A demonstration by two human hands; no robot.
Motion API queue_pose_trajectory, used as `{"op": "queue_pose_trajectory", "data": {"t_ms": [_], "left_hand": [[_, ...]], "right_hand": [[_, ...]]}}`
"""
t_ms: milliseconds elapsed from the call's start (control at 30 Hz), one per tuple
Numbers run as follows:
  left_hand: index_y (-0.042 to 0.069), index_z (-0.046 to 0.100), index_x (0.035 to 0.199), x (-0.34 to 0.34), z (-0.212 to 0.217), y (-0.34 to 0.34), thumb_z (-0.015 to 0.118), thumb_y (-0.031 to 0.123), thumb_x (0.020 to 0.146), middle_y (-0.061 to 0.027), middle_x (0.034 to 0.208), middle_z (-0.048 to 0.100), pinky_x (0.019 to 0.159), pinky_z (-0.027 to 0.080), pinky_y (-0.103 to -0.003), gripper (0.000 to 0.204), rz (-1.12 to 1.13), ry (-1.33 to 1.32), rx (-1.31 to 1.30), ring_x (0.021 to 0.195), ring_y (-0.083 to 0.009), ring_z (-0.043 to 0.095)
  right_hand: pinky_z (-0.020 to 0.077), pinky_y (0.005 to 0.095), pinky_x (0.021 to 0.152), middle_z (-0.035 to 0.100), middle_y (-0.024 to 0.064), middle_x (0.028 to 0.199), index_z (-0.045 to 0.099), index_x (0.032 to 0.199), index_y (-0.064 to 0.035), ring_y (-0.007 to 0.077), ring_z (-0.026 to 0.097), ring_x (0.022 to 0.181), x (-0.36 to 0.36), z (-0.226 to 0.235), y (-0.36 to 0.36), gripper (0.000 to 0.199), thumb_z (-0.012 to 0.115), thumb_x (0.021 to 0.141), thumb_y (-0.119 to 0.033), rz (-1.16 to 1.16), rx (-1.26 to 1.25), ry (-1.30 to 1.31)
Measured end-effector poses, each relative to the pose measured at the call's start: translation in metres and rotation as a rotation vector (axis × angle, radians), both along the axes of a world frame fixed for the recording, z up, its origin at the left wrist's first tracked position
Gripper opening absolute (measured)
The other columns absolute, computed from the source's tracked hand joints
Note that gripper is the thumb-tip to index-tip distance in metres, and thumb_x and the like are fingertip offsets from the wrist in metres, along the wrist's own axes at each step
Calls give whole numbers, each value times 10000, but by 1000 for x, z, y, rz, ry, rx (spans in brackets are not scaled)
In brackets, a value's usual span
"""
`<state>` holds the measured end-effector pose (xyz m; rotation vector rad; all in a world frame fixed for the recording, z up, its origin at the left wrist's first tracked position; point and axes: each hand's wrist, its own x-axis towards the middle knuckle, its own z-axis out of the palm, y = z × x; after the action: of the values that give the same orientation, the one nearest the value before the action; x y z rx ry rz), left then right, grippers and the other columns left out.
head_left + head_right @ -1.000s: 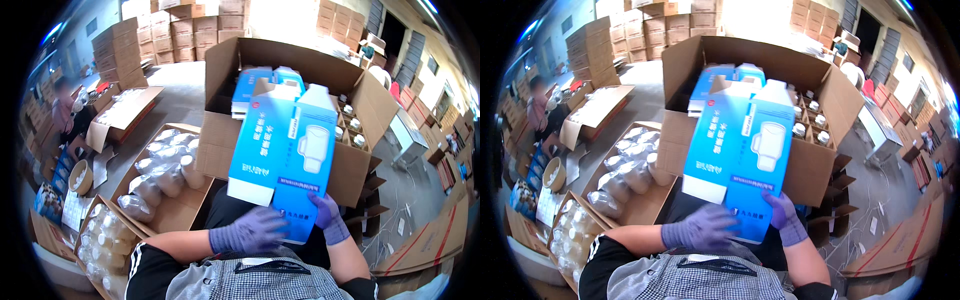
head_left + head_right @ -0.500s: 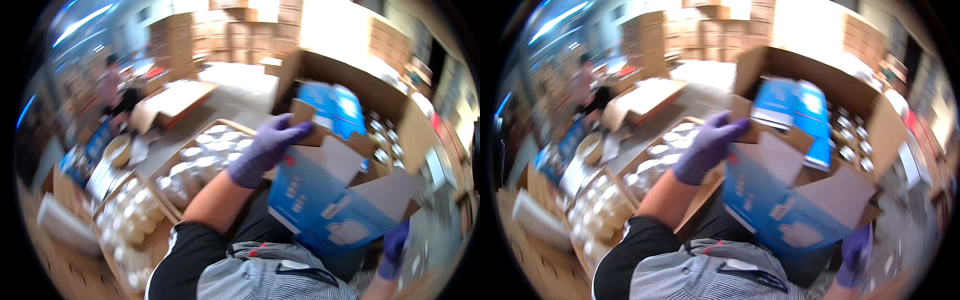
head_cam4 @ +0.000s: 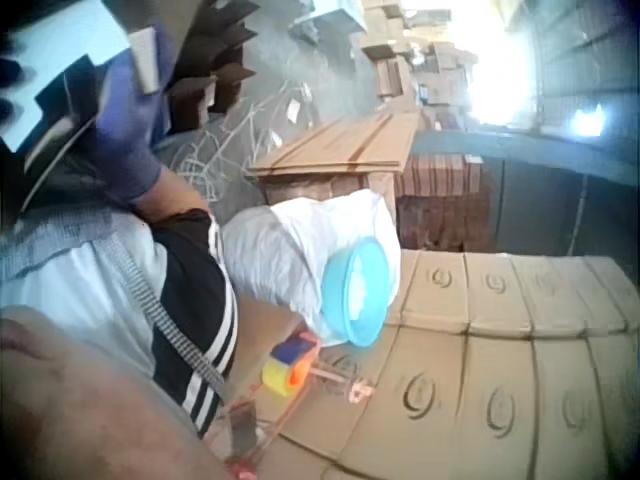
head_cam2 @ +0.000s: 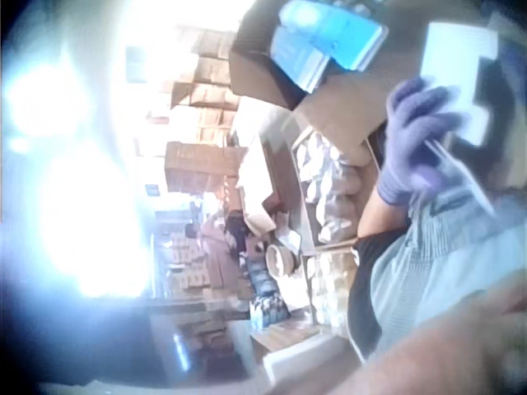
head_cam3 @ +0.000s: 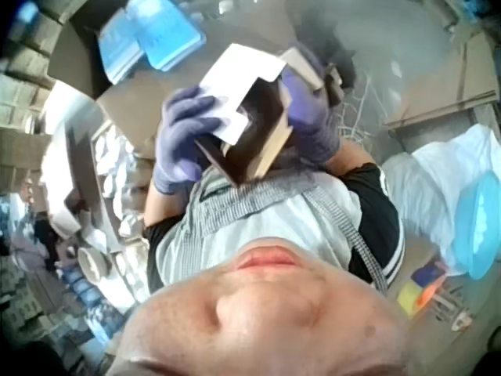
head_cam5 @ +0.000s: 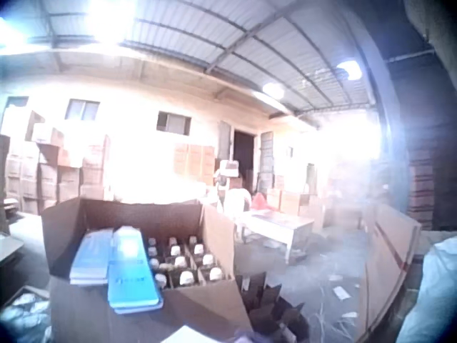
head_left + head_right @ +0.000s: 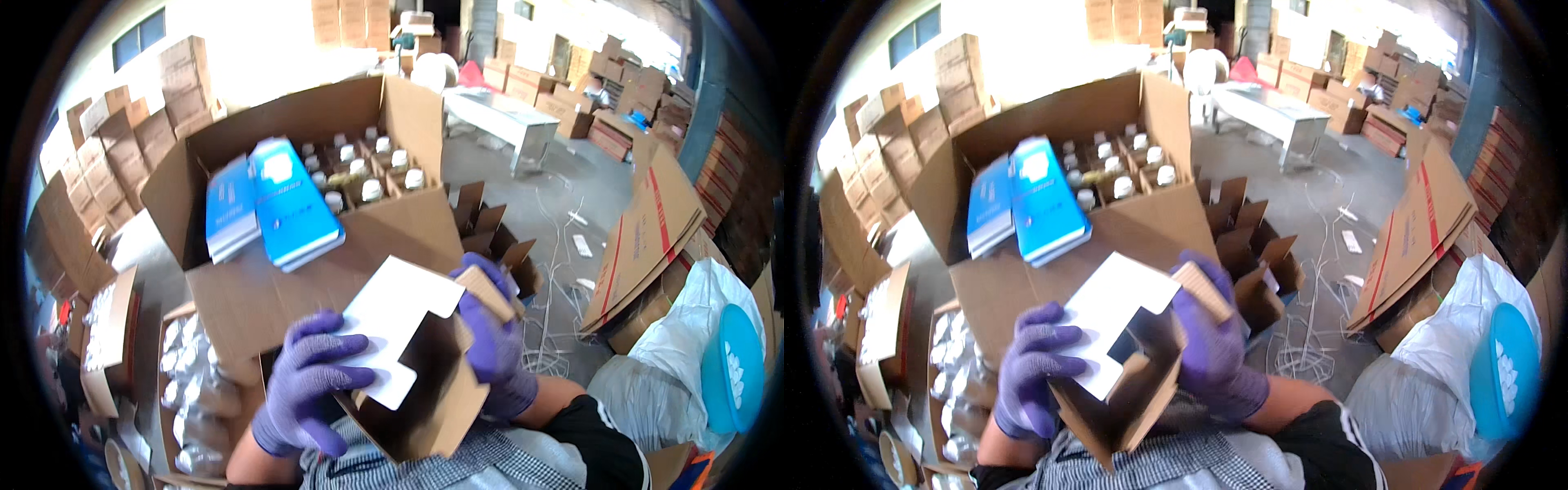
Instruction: The person sits on the floor in a warehouse and repeatedly folds flat cardboard pieces into small rectangular boxes. They manipulate the flaps to form the box structure and place the finished boxes into a larger cardboard container.
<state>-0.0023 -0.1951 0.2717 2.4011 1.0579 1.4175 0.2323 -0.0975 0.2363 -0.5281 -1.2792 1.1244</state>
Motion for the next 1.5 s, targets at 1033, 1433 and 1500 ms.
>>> {"op": "queue_pose_trajectory", "data": {"t_ms": [1033,1433,1500], "left_hand": [[-5,683,1140,8,-22,-10,681,270,837,-137,1036,689,882,522,-351,409,68,-603,-432,963,-226,670],[-54,501,1329,51,18,81,566,477,893,-231,1318,539,1092,326,-478,691,-383,-233,58,1242,-375,505],[-74,406,1455,30,-28,102,436,571,995,-267,1472,464,1196,236,-506,792,-278,-344,-83,1392,-391,429]], "right_hand": [[486,327,895,663,90,1102,661,1214,-25,181,630,971,27,48,42,404,598,950,-325,200,426,-717],[494,217,590,653,26,869,627,1204,-42,78,620,720,195,143,174,527,524,989,-512,82,-128,-1241],[487,196,638,642,22,875,637,1237,-45,83,592,706,290,162,138,543,593,958,-510,-203,-171,-1272]]}}
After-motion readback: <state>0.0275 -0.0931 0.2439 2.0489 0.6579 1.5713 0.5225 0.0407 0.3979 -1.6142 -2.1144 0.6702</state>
